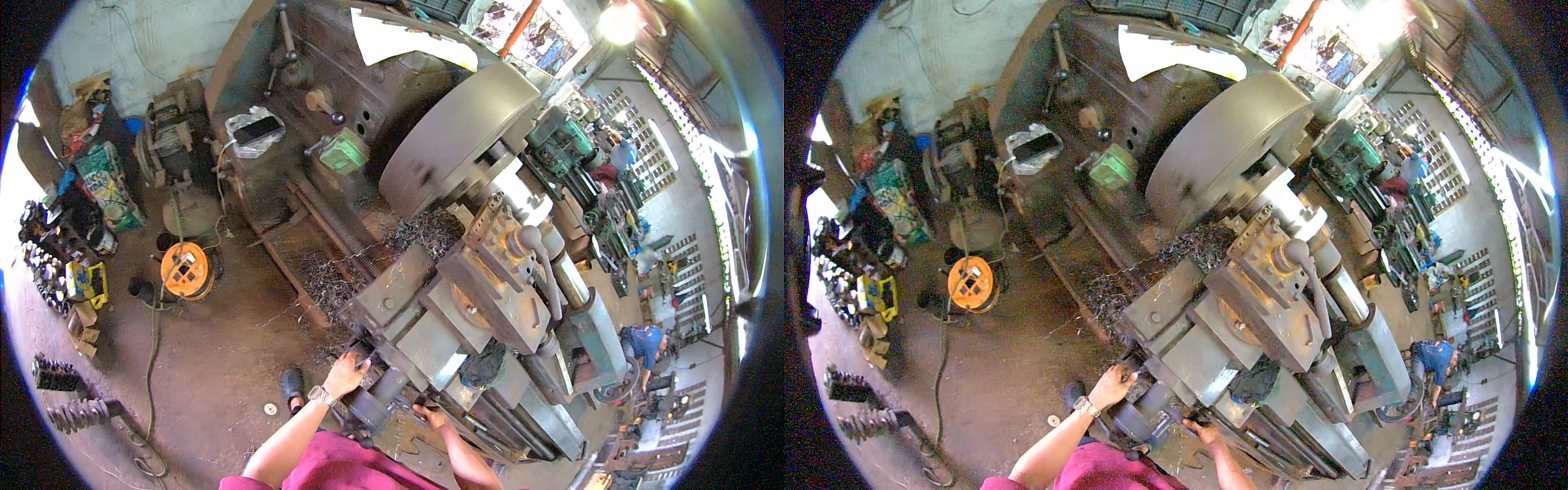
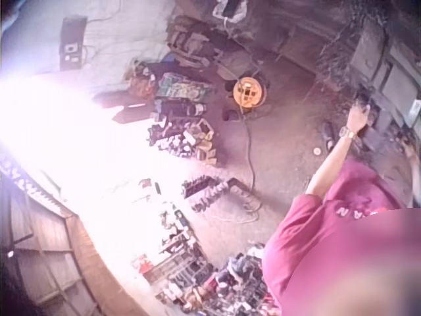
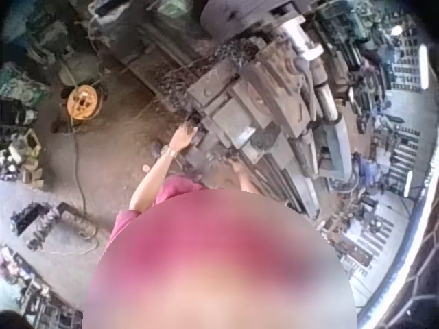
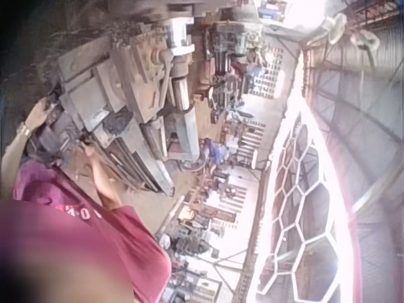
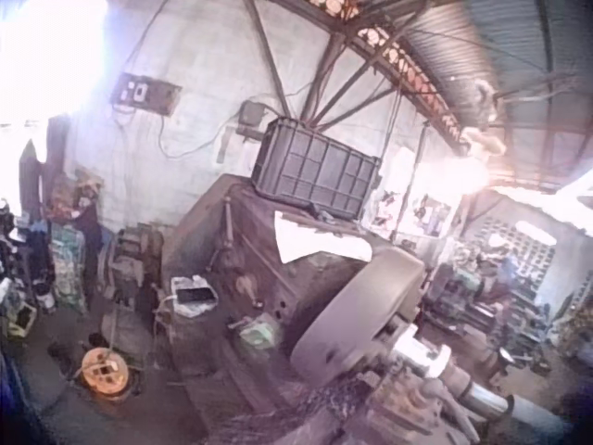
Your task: The person operates a metal lathe, turning a cylindrical metal workpiece. They adjust the machine's controls and levers while the workpiece rotates, producing metal shavings. The person periodically stops to clear shavings and reposition the tool.
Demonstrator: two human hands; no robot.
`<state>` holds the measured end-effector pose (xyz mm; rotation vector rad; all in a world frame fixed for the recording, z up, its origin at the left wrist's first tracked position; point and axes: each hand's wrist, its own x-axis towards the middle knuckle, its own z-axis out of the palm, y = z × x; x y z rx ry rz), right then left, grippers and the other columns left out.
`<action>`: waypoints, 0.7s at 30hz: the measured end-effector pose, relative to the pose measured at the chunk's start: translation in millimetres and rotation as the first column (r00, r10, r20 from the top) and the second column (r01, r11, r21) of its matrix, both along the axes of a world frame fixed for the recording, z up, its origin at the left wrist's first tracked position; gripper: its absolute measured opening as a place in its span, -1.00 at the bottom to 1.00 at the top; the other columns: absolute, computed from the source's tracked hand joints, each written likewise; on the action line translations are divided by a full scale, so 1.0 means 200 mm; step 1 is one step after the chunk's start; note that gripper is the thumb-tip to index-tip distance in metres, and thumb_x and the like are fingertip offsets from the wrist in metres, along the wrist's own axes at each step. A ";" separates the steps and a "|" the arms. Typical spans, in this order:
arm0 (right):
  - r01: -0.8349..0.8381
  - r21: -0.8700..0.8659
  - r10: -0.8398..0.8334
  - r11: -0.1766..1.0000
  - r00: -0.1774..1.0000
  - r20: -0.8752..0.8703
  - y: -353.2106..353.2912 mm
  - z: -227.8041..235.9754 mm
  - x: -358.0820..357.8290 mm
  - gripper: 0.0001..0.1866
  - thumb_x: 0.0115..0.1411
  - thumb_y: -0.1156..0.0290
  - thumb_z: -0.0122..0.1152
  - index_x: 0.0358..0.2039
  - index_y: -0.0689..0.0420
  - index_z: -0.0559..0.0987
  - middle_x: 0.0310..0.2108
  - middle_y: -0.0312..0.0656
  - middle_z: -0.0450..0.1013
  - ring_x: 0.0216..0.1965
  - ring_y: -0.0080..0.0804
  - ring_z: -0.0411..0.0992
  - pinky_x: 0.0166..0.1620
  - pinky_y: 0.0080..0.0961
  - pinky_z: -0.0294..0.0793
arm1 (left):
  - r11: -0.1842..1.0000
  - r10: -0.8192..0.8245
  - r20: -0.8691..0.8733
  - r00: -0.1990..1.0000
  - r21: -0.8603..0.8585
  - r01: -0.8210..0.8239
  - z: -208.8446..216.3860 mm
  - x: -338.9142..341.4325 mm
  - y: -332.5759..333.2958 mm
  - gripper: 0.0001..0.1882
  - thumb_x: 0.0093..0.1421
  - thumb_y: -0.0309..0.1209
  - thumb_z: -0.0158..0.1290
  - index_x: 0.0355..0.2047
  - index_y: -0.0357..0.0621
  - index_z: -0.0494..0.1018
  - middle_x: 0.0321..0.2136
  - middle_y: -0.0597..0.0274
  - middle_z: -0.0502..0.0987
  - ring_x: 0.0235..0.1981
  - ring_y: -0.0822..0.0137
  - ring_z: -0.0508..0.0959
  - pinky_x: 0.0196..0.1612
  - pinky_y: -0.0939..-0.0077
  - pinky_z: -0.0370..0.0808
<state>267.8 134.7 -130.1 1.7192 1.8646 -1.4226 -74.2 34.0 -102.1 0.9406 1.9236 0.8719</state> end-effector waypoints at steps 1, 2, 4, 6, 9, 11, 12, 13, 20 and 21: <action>0.004 0.009 -0.004 1.000 0.999 0.042 0.00 0.00 0.00 -0.22 -0.02 -0.29 0.33 0.05 0.06 0.58 0.01 -0.12 0.54 0.00 -0.21 0.45 0.09 -0.27 0.37 | 1.000 -0.029 0.009 1.000 -0.008 0.029 -0.03 0.00 0.01 -0.40 0.30 0.05 -0.05 -0.09 -0.36 0.40 -0.15 -0.36 0.52 0.00 -0.18 0.50 0.07 0.03 0.42; 0.014 0.008 -0.014 1.000 0.994 0.109 -0.01 0.02 -0.01 -0.26 0.00 -0.23 0.35 0.05 0.06 0.58 0.03 -0.12 0.53 0.04 -0.20 0.44 0.12 -0.28 0.35 | 0.999 -0.039 0.063 0.997 0.008 0.039 -0.05 0.00 0.04 -0.42 0.30 0.04 -0.04 -0.12 -0.37 0.40 -0.22 -0.36 0.52 -0.07 -0.22 0.52 -0.01 0.01 0.44; 0.042 -0.011 -0.041 0.999 0.995 0.094 -0.02 0.08 -0.05 -0.23 -0.03 -0.24 0.36 0.08 0.03 0.58 0.06 -0.11 0.52 0.06 -0.22 0.43 0.13 -0.30 0.34 | 0.997 -0.070 0.136 0.988 -0.022 0.074 -0.08 0.00 0.07 -0.45 0.30 0.02 -0.03 -0.19 -0.37 0.41 -0.35 -0.37 0.53 -0.20 -0.29 0.54 -0.16 -0.03 0.47; 0.074 -0.065 -0.069 0.995 0.995 0.072 -0.02 0.15 -0.09 -0.23 -0.03 -0.24 0.36 0.08 0.02 0.58 0.07 -0.10 0.51 0.07 -0.22 0.43 0.12 -0.31 0.36 | 0.991 -0.126 0.183 0.975 -0.028 0.134 -0.10 0.00 0.10 -0.46 0.31 0.01 -0.03 -0.17 -0.36 0.35 -0.42 -0.38 0.52 -0.29 -0.32 0.55 -0.26 -0.09 0.46; 0.021 -0.035 -0.021 0.999 1.000 -0.011 -0.03 0.18 -0.13 -0.27 0.01 -0.22 0.33 0.05 0.05 0.59 0.03 -0.11 0.53 0.03 -0.23 0.45 0.08 -0.32 0.38 | 0.989 -0.126 0.191 0.973 -0.055 0.139 -0.10 -0.01 0.14 -0.48 0.30 -0.01 -0.01 -0.15 -0.33 0.32 -0.43 -0.37 0.53 -0.32 -0.32 0.56 -0.31 -0.12 0.47; -0.060 -0.028 0.060 0.998 0.998 -0.004 -0.03 0.14 -0.11 -0.31 0.04 -0.20 0.31 0.03 0.05 0.60 0.00 -0.12 0.55 0.01 -0.25 0.46 0.06 -0.33 0.40 | 0.985 -0.154 0.151 0.976 -0.047 0.163 -0.11 -0.02 0.15 -0.48 0.29 -0.01 -0.01 -0.17 -0.32 0.33 -0.38 -0.34 0.55 -0.28 -0.30 0.57 -0.24 -0.10 0.49; -0.115 -0.018 0.114 0.993 0.993 -0.028 -0.02 0.11 -0.10 -0.32 0.06 -0.19 0.31 0.03 0.06 0.60 -0.01 -0.12 0.56 0.00 -0.26 0.46 0.05 -0.34 0.40 | 0.982 -0.161 0.119 0.980 -0.076 0.171 -0.12 -0.03 0.16 -0.49 0.28 -0.01 -0.01 -0.18 -0.32 0.34 -0.36 -0.32 0.57 -0.26 -0.29 0.58 -0.21 -0.09 0.50; -0.120 -0.009 0.120 0.993 0.992 -0.043 -0.01 0.07 -0.08 -0.34 0.07 -0.19 0.30 0.02 0.06 0.60 -0.02 -0.13 0.56 -0.01 -0.27 0.47 0.05 -0.34 0.40 | 0.986 -0.144 0.112 0.983 -0.064 0.152 -0.14 -0.04 0.16 -0.49 0.28 -0.01 0.00 -0.19 -0.32 0.35 -0.37 -0.32 0.57 -0.26 -0.28 0.58 -0.21 -0.08 0.50; -0.066 -0.098 0.074 0.993 0.994 0.081 -0.01 0.00 -0.05 -0.33 0.11 -0.24 0.22 0.04 0.02 0.60 -0.01 -0.12 0.55 -0.01 -0.25 0.47 0.09 -0.32 0.40 | 0.987 -0.162 0.076 0.984 0.017 0.161 -0.31 -0.05 0.20 -0.48 0.30 0.00 -0.03 -0.23 -0.35 0.39 -0.38 -0.38 0.54 -0.25 -0.34 0.55 -0.17 -0.12 0.48; -0.066 -0.116 0.073 0.991 0.995 0.063 -0.01 0.02 -0.05 -0.31 0.10 -0.26 0.21 0.05 0.00 0.59 0.00 -0.11 0.54 0.01 -0.24 0.46 0.10 -0.31 0.39 | 0.978 -0.207 0.114 0.972 -0.006 0.209 -0.33 -0.05 0.20 -0.46 0.32 0.01 -0.05 -0.23 -0.36 0.39 -0.37 -0.40 0.54 -0.24 -0.35 0.54 -0.16 -0.13 0.48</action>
